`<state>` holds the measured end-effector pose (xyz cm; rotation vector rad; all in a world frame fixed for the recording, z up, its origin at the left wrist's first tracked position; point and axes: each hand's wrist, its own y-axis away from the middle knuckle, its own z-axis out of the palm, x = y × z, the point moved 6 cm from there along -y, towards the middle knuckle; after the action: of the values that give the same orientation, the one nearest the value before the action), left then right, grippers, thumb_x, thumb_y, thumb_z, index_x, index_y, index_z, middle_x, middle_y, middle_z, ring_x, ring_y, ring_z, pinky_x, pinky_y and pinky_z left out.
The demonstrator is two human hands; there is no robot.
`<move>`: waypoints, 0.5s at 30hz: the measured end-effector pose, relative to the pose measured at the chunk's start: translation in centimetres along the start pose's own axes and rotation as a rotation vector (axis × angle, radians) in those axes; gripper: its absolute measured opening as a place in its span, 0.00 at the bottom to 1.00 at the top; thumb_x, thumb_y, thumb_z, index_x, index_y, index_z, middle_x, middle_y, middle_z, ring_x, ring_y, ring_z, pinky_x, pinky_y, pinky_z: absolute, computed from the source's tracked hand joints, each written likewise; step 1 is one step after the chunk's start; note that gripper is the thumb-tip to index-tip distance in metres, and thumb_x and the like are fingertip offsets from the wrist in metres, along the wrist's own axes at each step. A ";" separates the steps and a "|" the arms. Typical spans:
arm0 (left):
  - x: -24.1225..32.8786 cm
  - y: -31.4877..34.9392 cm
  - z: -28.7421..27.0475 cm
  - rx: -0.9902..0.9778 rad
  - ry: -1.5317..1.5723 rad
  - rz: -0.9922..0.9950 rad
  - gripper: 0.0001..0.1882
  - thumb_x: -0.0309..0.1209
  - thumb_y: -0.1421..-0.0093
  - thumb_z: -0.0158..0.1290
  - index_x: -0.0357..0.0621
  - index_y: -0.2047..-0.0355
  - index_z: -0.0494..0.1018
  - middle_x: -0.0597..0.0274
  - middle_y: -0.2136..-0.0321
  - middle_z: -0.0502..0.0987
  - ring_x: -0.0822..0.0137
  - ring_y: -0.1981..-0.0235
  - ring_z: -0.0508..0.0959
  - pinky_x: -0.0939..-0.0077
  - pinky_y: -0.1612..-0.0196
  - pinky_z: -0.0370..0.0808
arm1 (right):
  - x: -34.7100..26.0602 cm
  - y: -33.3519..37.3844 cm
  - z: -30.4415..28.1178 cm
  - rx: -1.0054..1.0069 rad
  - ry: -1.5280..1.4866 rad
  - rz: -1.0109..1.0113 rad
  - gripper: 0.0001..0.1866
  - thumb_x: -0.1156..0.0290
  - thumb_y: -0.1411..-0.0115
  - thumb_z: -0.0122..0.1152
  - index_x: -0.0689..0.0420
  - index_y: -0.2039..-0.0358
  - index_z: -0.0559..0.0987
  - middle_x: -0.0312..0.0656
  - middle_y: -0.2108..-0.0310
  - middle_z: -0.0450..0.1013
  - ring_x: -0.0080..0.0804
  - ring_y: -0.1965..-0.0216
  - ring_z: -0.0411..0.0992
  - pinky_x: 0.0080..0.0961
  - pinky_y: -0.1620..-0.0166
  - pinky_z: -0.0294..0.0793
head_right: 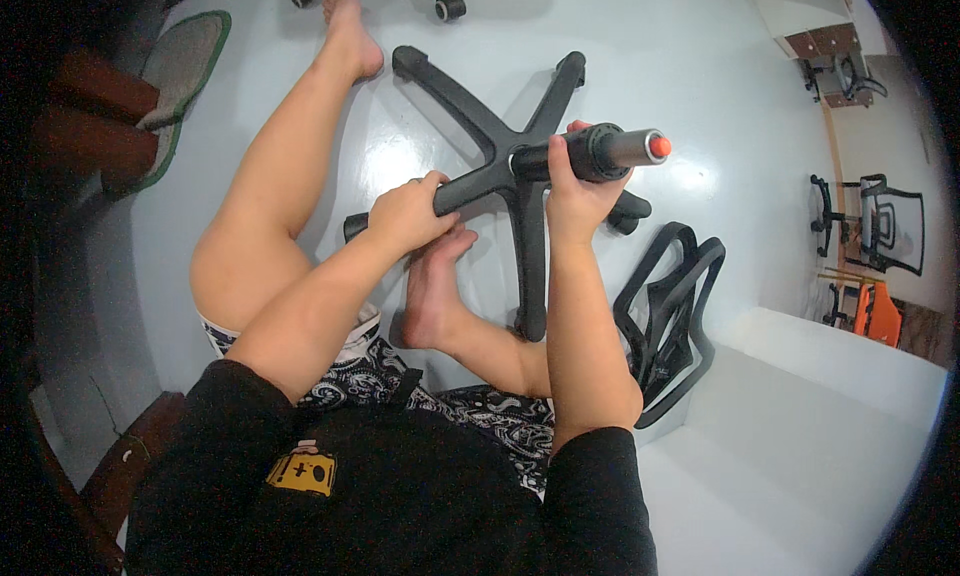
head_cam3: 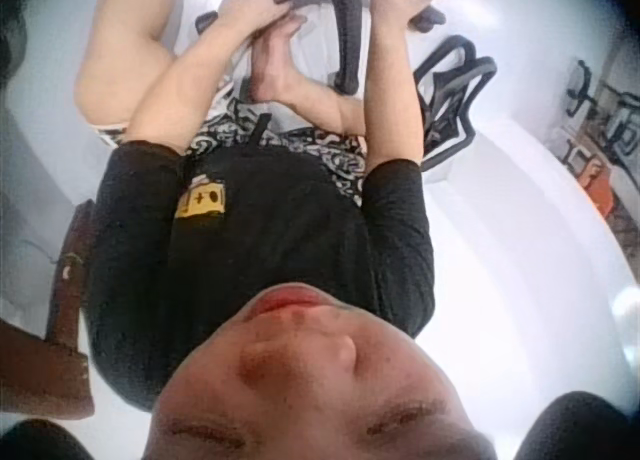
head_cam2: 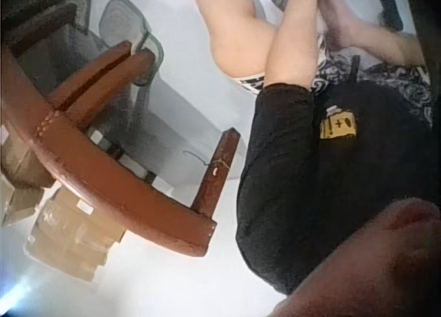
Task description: The person assembles an office chair by attaching casters to the base, inserting the gas lift, and securing the backrest to the seat frame using bolts and a wrench.
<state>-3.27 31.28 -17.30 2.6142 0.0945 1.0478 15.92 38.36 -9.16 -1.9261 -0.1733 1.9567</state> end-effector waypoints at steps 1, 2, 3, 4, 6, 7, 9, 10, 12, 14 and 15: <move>-0.2 -0.1 0.3 -0.002 0.007 -0.002 0.22 0.48 0.48 0.54 0.42 0.61 0.73 0.45 0.66 0.77 0.45 0.62 0.78 0.53 0.59 0.74 | 0.6 0.1 0.1 -0.016 0.025 0.028 0.28 0.82 0.51 0.68 0.61 0.53 0.63 0.44 0.58 0.71 0.29 0.58 0.71 0.27 0.52 0.72; -0.3 -0.2 0.6 -0.004 0.013 -0.002 0.22 0.47 0.48 0.54 0.43 0.61 0.73 0.46 0.66 0.78 0.45 0.62 0.78 0.53 0.59 0.74 | 1.1 0.0 0.4 -0.056 0.031 0.021 0.29 0.82 0.52 0.69 0.61 0.53 0.63 0.44 0.58 0.71 0.28 0.58 0.71 0.27 0.52 0.72; -0.4 -0.3 0.8 -0.004 0.018 -0.002 0.22 0.47 0.48 0.54 0.43 0.61 0.73 0.46 0.66 0.78 0.45 0.63 0.78 0.53 0.59 0.74 | 1.8 0.1 0.5 -0.059 0.070 0.021 0.31 0.81 0.52 0.70 0.61 0.51 0.62 0.43 0.58 0.71 0.28 0.58 0.71 0.27 0.52 0.72; -0.5 -0.4 1.1 -0.008 0.022 -0.003 0.21 0.47 0.48 0.54 0.44 0.61 0.73 0.46 0.66 0.78 0.45 0.63 0.78 0.53 0.59 0.74 | 2.7 0.2 0.7 -0.061 0.079 0.057 0.34 0.81 0.52 0.70 0.60 0.49 0.60 0.43 0.58 0.71 0.28 0.59 0.71 0.26 0.53 0.72; -0.5 -0.3 1.4 -0.016 0.028 -0.002 0.20 0.46 0.48 0.54 0.45 0.61 0.73 0.47 0.67 0.78 0.45 0.63 0.78 0.53 0.59 0.74 | 4.0 0.4 0.5 -0.021 0.108 0.105 0.36 0.81 0.53 0.70 0.60 0.47 0.59 0.43 0.58 0.71 0.28 0.59 0.71 0.26 0.53 0.72; -0.4 -0.3 1.4 -0.020 0.026 0.001 0.20 0.46 0.48 0.54 0.46 0.61 0.73 0.47 0.67 0.78 0.45 0.63 0.78 0.53 0.60 0.74 | 4.2 0.4 0.8 -0.061 0.070 0.072 0.36 0.81 0.53 0.70 0.59 0.47 0.59 0.42 0.58 0.71 0.28 0.59 0.71 0.26 0.53 0.72; 0.0 -0.2 1.3 -0.015 0.030 0.010 0.19 0.46 0.48 0.53 0.47 0.61 0.72 0.47 0.67 0.78 0.45 0.64 0.78 0.53 0.60 0.74 | 4.6 0.4 0.5 -0.037 0.028 0.072 0.36 0.80 0.53 0.70 0.59 0.47 0.58 0.42 0.59 0.71 0.27 0.60 0.72 0.26 0.54 0.72; 0.1 -0.3 1.1 -0.006 0.036 0.010 0.19 0.46 0.48 0.53 0.48 0.61 0.72 0.48 0.68 0.78 0.45 0.64 0.78 0.53 0.60 0.74 | 4.6 0.4 0.4 -0.041 0.044 0.061 0.32 0.80 0.52 0.70 0.60 0.50 0.61 0.42 0.59 0.71 0.27 0.60 0.72 0.26 0.53 0.72; 0.3 -0.3 0.8 0.014 0.055 -0.007 0.19 0.45 0.48 0.53 0.48 0.61 0.72 0.48 0.68 0.78 0.45 0.64 0.78 0.53 0.60 0.74 | 4.4 0.3 0.5 -0.067 0.067 0.020 0.24 0.80 0.51 0.68 0.61 0.56 0.66 0.42 0.61 0.72 0.27 0.60 0.72 0.25 0.53 0.71; 0.4 -0.3 0.7 -0.013 0.060 -0.036 0.19 0.45 0.48 0.54 0.48 0.60 0.72 0.48 0.67 0.78 0.45 0.64 0.78 0.53 0.60 0.74 | 4.3 0.2 0.5 -0.052 0.093 0.042 0.23 0.81 0.50 0.68 0.62 0.56 0.66 0.42 0.61 0.73 0.27 0.61 0.73 0.25 0.52 0.71; 0.3 -0.2 0.6 -0.032 0.062 -0.060 0.19 0.45 0.48 0.54 0.48 0.60 0.72 0.48 0.67 0.78 0.44 0.63 0.78 0.53 0.60 0.74 | 4.3 0.1 0.6 -0.042 0.088 0.068 0.23 0.81 0.50 0.68 0.62 0.56 0.66 0.42 0.61 0.73 0.28 0.61 0.73 0.26 0.52 0.71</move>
<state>-2.63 31.39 -17.58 2.5345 0.1676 1.1013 15.41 39.87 -13.24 -2.0658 -0.1269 1.9204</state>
